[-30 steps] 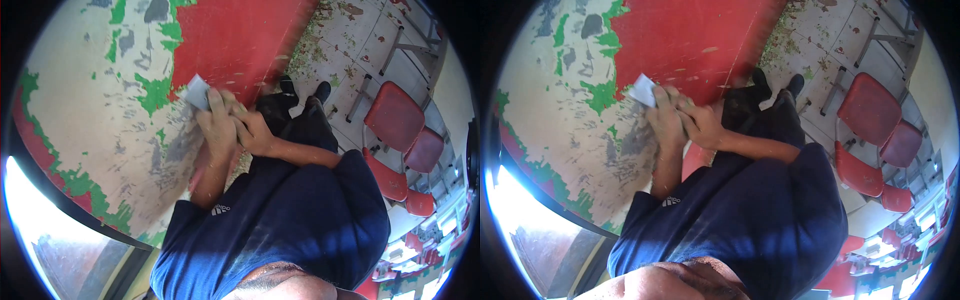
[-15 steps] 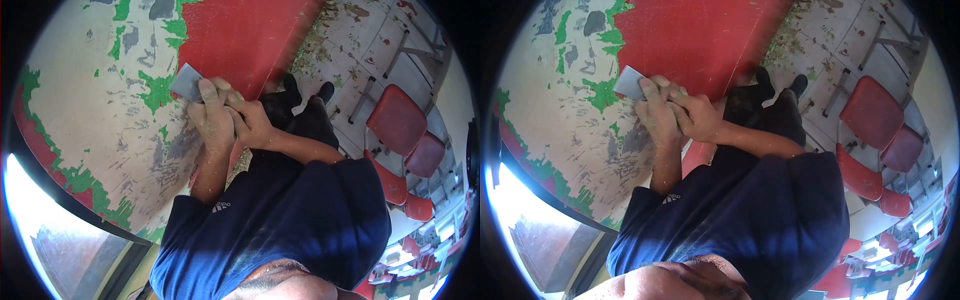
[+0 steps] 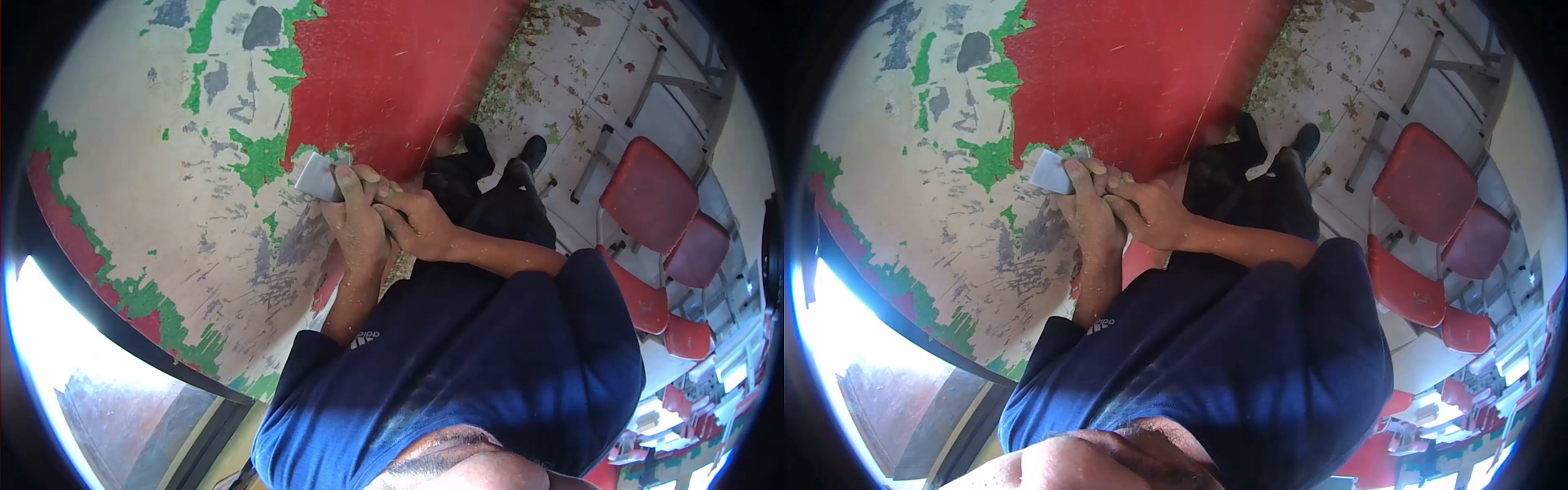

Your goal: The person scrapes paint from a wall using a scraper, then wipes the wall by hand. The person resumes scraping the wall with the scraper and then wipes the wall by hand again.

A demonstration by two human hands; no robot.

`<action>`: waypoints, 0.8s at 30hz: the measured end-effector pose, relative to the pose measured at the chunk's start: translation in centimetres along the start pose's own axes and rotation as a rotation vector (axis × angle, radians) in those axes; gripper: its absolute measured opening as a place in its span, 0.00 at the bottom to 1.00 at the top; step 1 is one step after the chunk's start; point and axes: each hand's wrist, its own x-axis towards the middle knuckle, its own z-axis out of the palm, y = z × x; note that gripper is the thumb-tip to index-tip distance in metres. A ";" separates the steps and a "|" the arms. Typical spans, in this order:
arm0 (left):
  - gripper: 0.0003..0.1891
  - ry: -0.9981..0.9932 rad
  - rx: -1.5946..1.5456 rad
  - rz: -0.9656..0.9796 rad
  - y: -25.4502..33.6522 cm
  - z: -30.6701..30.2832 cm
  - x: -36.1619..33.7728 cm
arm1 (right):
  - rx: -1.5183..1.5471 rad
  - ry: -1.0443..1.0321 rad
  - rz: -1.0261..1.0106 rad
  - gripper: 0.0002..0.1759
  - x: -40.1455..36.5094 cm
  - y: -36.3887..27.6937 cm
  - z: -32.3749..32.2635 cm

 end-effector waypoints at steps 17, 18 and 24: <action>0.14 -0.008 0.008 0.036 -1.4 -0.8 -0.5 | -0.007 0.038 -0.052 0.09 -0.2 -0.2 0.3; 0.15 -0.032 0.003 0.061 -1.0 -0.4 -0.1 | -0.012 0.024 -0.006 0.09 -0.7 0.0 0.3; 0.16 -0.032 0.000 0.076 2.1 1.1 0.0 | 0.055 0.023 -0.082 0.06 1.4 -1.7 0.1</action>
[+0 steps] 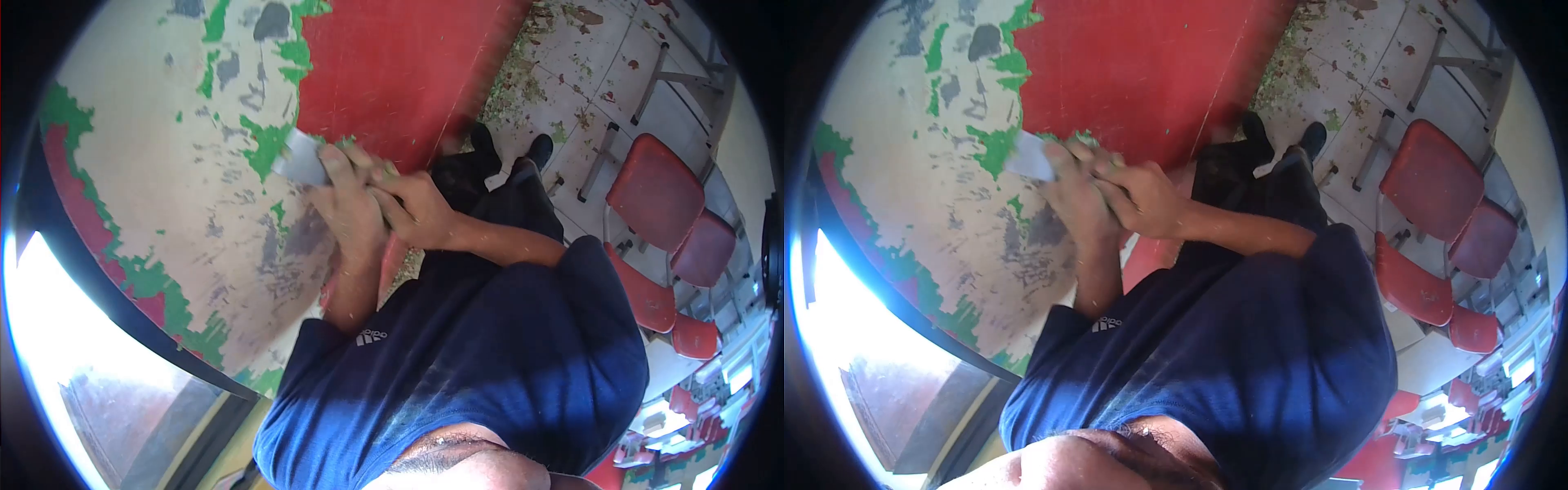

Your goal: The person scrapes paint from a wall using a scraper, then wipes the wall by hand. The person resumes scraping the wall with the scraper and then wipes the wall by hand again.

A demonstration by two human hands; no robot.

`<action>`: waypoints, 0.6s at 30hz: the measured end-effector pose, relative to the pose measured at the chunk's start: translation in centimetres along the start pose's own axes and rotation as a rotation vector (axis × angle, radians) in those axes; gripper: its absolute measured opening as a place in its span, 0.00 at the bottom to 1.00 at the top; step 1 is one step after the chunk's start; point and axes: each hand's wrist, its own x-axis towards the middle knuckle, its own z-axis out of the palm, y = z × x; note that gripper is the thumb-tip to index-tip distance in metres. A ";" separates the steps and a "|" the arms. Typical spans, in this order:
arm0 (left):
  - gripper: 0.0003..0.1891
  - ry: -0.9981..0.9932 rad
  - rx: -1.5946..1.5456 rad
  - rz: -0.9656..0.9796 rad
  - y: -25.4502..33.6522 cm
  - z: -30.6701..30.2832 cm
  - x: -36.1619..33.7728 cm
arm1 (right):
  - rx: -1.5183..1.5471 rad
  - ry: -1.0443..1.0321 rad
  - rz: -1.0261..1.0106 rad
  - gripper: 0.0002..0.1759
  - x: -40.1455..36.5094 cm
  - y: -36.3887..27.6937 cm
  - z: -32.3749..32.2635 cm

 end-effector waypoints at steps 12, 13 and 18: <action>0.19 -0.038 0.051 -0.063 -3.4 -1.1 -0.2 | -0.086 0.035 -0.023 0.06 -1.3 1.9 -1.1; 0.19 0.053 -0.009 -0.136 -3.4 -0.7 -0.3 | -0.115 0.002 0.015 0.06 -1.5 2.2 -1.4; 0.19 -0.036 -0.006 -0.062 -2.3 -0.4 0.5 | -0.044 -0.068 0.141 0.08 -0.9 2.1 -1.1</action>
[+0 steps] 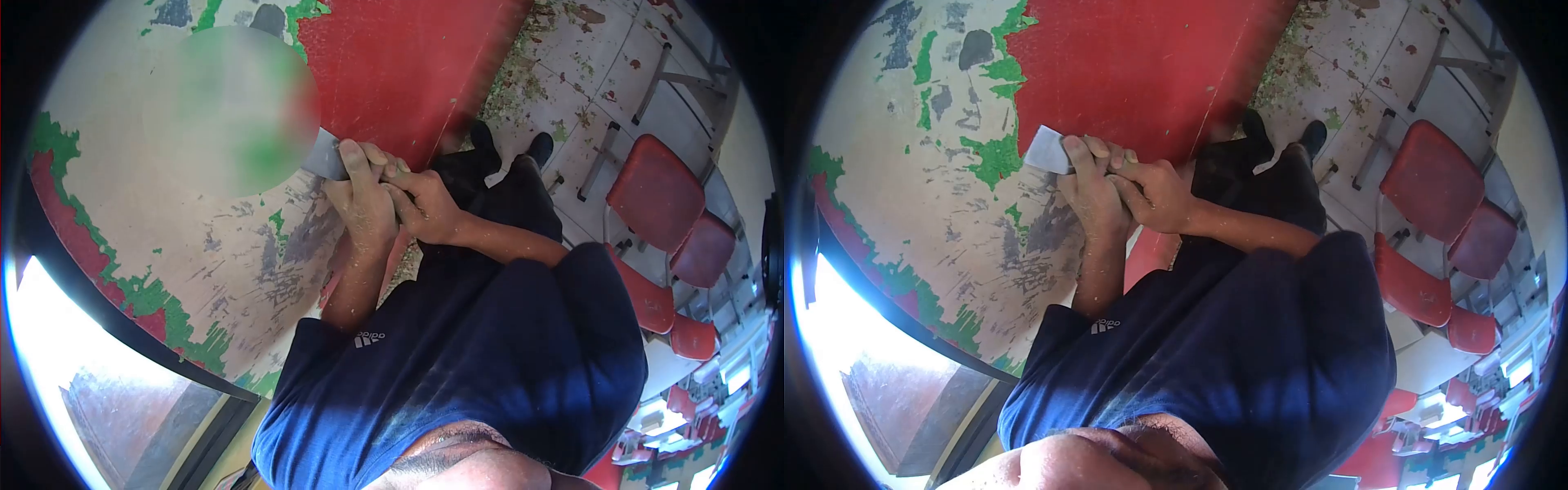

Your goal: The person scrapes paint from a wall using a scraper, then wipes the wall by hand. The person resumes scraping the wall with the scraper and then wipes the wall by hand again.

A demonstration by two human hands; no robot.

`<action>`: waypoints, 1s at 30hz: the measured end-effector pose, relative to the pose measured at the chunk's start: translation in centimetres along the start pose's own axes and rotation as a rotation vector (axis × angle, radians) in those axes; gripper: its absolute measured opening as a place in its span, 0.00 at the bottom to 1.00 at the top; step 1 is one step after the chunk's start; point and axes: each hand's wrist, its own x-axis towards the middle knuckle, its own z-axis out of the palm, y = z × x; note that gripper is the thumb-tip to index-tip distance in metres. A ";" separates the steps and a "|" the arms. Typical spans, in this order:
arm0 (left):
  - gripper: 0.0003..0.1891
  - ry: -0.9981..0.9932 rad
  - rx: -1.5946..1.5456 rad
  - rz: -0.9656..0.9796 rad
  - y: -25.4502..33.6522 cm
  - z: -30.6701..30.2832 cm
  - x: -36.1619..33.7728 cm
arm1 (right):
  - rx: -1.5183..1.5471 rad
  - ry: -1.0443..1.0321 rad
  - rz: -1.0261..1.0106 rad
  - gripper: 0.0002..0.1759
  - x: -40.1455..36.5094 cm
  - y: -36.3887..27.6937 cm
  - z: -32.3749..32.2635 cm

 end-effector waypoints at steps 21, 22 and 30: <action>0.18 -0.003 -0.062 0.067 0.5 -0.8 -1.4 | 0.015 -0.025 -0.135 0.09 -0.4 -0.2 1.0; 0.18 -0.009 -0.078 0.076 0.6 -0.7 -1.0 | -0.026 -0.044 -0.120 0.09 -0.6 -0.5 0.6; 0.17 0.003 -0.106 0.031 0.8 -0.8 -1.3 | 0.102 -0.023 -0.103 0.10 -0.6 -1.5 0.8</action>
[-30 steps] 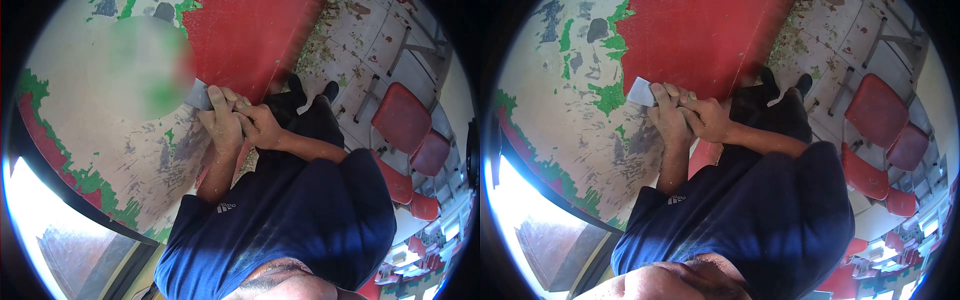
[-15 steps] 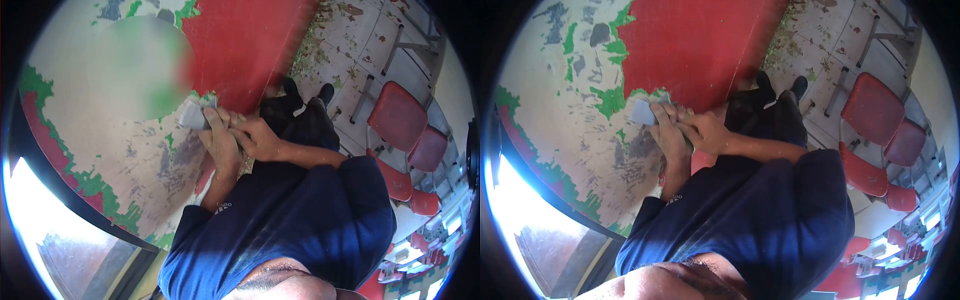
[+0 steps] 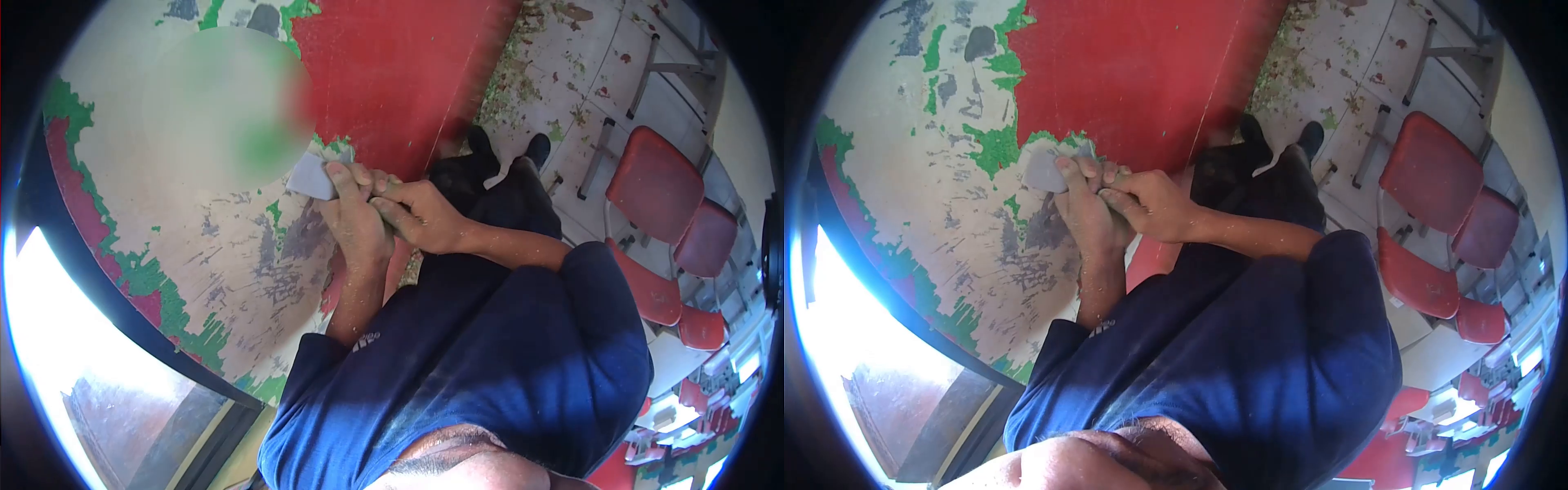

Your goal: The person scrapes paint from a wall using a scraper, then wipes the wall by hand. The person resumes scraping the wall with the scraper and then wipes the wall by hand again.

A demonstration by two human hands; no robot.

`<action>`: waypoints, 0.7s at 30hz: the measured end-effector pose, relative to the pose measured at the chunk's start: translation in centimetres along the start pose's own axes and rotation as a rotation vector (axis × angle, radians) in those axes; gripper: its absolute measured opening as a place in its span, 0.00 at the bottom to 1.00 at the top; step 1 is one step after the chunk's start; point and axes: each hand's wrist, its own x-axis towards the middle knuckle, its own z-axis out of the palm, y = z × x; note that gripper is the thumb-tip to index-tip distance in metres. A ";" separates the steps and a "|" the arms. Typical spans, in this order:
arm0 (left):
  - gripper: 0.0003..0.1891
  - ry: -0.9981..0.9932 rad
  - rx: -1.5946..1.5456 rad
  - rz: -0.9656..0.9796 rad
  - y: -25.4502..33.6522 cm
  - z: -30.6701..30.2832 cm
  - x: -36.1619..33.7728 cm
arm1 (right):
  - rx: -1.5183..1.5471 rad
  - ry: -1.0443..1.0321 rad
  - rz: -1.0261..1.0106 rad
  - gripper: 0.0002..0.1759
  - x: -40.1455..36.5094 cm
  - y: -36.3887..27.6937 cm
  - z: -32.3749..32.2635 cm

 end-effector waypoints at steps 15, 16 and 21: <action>0.16 0.061 0.012 -0.007 1.0 0.5 -0.9 | 0.075 0.047 0.036 0.10 -1.1 0.1 0.9; 0.16 0.033 0.022 0.007 1.1 0.5 -0.3 | 0.047 0.048 0.006 0.10 -0.4 0.2 0.3; 0.16 0.082 0.058 0.026 0.8 1.5 -0.6 | 0.027 0.035 0.015 0.11 0.0 0.9 -0.1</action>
